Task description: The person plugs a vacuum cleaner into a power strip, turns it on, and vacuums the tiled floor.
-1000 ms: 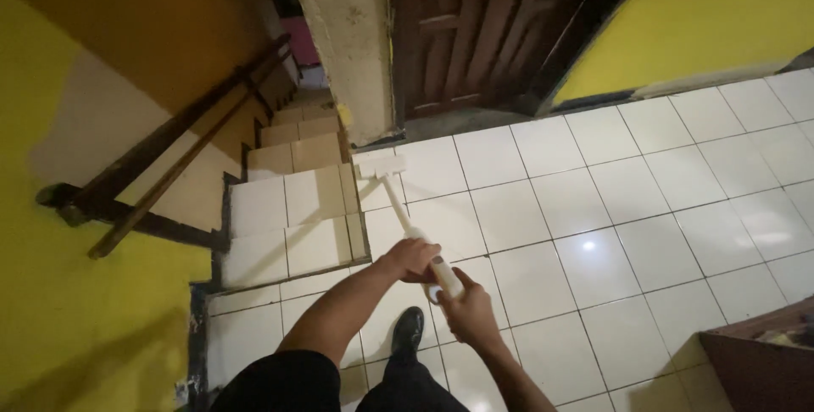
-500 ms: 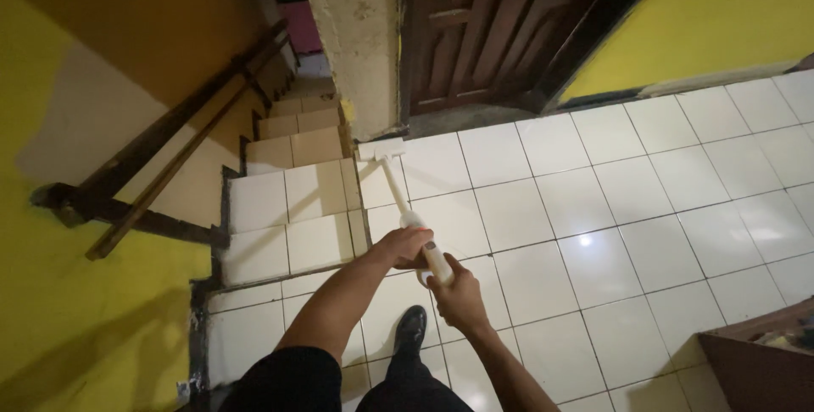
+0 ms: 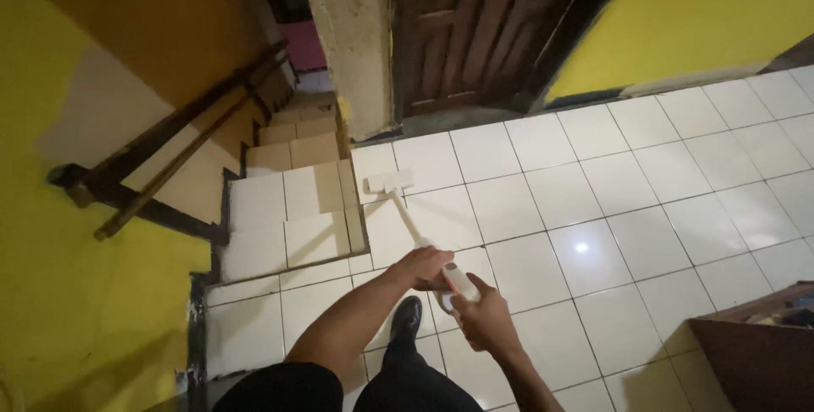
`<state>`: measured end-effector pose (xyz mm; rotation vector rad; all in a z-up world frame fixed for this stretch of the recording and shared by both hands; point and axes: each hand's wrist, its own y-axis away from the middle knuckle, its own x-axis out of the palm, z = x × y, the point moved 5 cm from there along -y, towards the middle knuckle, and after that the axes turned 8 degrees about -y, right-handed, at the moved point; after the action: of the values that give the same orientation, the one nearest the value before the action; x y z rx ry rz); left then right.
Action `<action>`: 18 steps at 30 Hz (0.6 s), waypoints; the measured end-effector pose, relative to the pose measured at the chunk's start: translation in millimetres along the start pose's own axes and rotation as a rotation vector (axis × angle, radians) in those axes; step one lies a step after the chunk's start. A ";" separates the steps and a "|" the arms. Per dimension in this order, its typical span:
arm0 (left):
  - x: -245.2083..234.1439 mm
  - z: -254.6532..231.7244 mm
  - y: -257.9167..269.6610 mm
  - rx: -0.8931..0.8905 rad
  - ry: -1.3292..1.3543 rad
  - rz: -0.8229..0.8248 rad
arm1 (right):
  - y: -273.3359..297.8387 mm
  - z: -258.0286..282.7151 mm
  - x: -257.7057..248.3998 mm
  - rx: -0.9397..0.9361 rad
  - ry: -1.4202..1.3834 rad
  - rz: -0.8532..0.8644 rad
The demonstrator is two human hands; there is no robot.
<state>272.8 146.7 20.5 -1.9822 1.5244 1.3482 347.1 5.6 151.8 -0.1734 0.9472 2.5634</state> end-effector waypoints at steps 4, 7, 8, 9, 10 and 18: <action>31.0 -44.7 16.7 0.063 0.004 -0.019 | 41.1 -32.6 -26.4 0.007 0.064 -0.029; 57.2 -80.0 30.6 0.075 -0.025 -0.034 | 69.7 -59.1 -46.7 0.022 0.111 -0.046; 65.2 -91.4 35.6 0.074 -0.034 -0.041 | 81.7 -67.9 -52.7 0.040 0.102 -0.052; 71.5 -102.5 40.6 0.104 -0.041 -0.052 | 93.8 -76.3 -58.0 0.058 0.093 -0.059; 80.5 -114.0 47.6 0.135 -0.046 -0.058 | 107.0 -85.7 -62.4 0.057 0.096 -0.065; 125.8 -200.5 85.7 0.226 -0.033 -0.028 | 183.1 -140.6 -103.4 0.122 0.089 -0.088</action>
<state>295.6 -102.6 47.2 -1.8269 1.5528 1.1365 363.4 -245.3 179.7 -0.2896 1.1003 2.4272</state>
